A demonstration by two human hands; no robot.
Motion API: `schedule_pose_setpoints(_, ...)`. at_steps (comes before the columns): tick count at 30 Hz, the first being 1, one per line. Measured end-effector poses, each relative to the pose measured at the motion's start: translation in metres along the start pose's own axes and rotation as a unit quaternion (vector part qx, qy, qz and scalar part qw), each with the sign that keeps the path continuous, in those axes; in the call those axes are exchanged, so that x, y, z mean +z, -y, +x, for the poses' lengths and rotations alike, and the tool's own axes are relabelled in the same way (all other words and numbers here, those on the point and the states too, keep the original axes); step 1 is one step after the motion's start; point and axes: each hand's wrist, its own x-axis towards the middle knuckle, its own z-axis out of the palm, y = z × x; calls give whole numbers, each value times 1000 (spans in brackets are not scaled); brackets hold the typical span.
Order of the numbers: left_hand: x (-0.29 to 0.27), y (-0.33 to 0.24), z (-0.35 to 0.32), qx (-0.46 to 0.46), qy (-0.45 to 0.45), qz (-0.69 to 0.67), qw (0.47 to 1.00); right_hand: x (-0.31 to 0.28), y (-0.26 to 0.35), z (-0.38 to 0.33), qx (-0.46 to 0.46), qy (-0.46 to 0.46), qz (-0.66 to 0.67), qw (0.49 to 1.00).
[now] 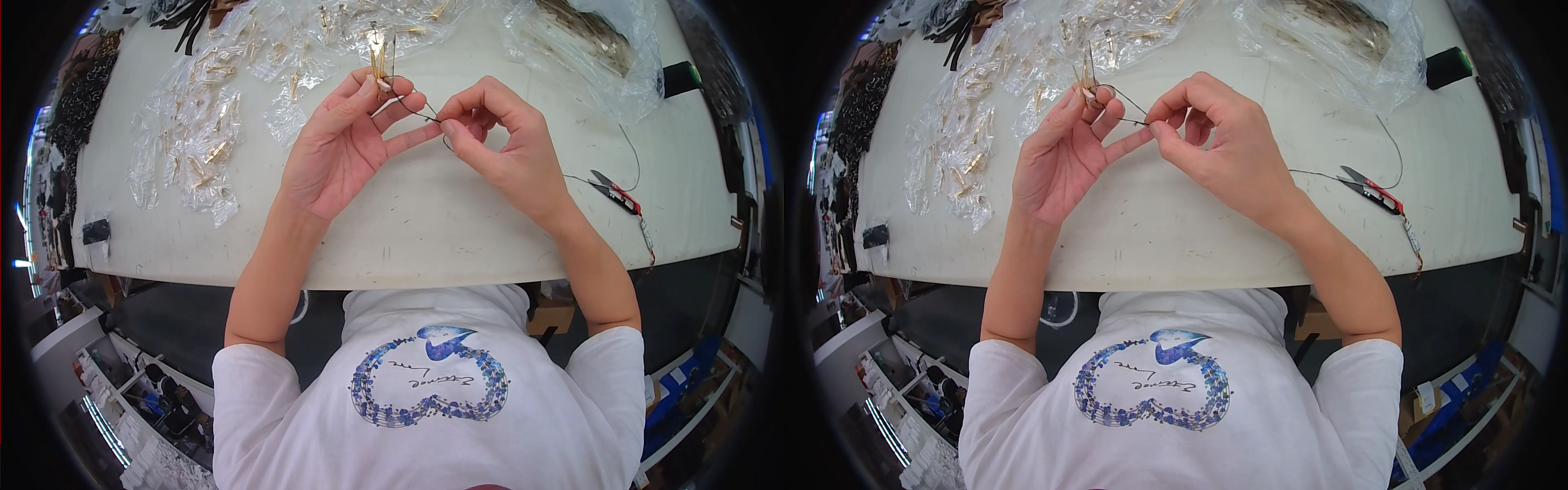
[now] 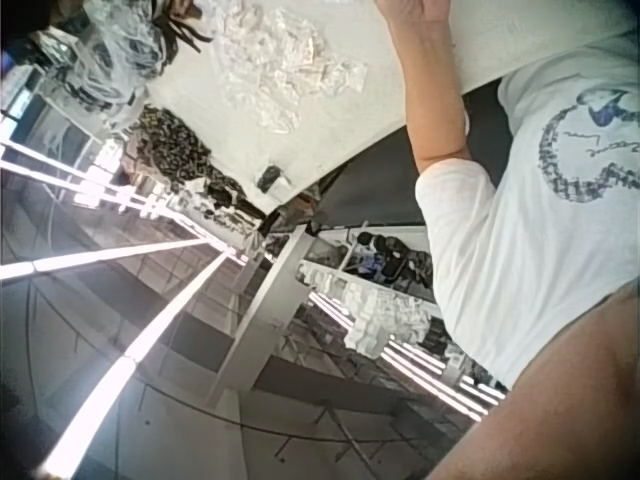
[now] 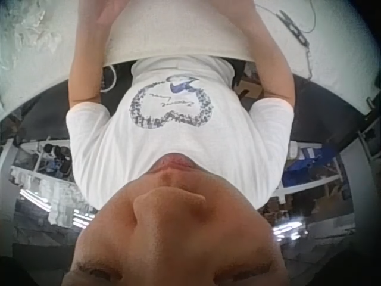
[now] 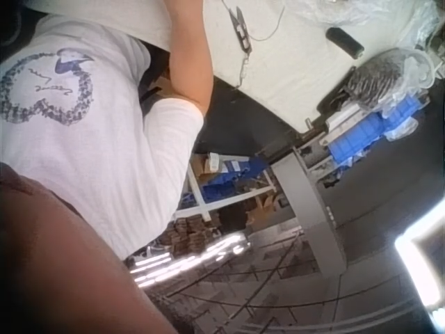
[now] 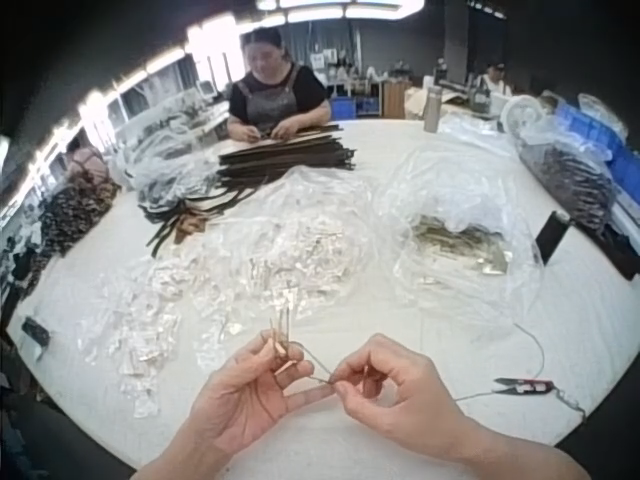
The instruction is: Assembling small metal hardware components using wire and tools in a leather goods workshop.
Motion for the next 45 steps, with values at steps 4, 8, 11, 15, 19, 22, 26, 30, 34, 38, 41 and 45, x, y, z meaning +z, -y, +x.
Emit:
schedule_pose_setpoints(4,1,-1,1,10,11,15,1000,2,0,-1,-87,-39,-80,992)
schedule_pose_setpoints(8,3,-3,0,6,-7,29,1000,2,3,-1,-96,-39,-117,988)
schedule_pose_setpoints(11,1,-4,-1,6,-12,84,996,1,4,0,-128,-51,-154,978)
schedule_pose_setpoints(15,4,-2,0,8,-9,58,998,1,3,0,-138,-65,-177,972)
schedule_pose_setpoints(19,0,1,1,10,-14,15,1000,4,5,-1,-140,-63,-188,970)
schedule_pose_setpoints(22,-2,2,2,8,1,-4,1000,5,2,-2,-147,-63,-183,970)
schedule_pose_setpoints(26,-5,2,2,7,25,-39,999,5,2,-2,-100,-51,-123,986)
schedule_pose_setpoints(30,-5,1,2,1,15,-35,999,9,-1,-3,3,-1,21,1000)
schedule_pose_setpoints(34,-2,3,1,-7,34,-39,999,12,-4,-4,55,20,142,988)
schedule_pose_setpoints(38,-4,1,1,-16,18,-44,999,8,-2,-1,92,39,190,977)
schedule_pose_setpoints(41,-6,0,1,-15,12,-29,999,2,1,3,124,69,212,967)
schedule_pose_setpoints(45,0,-2,2,-7,25,10,1000,4,1,2,121,50,191,973)
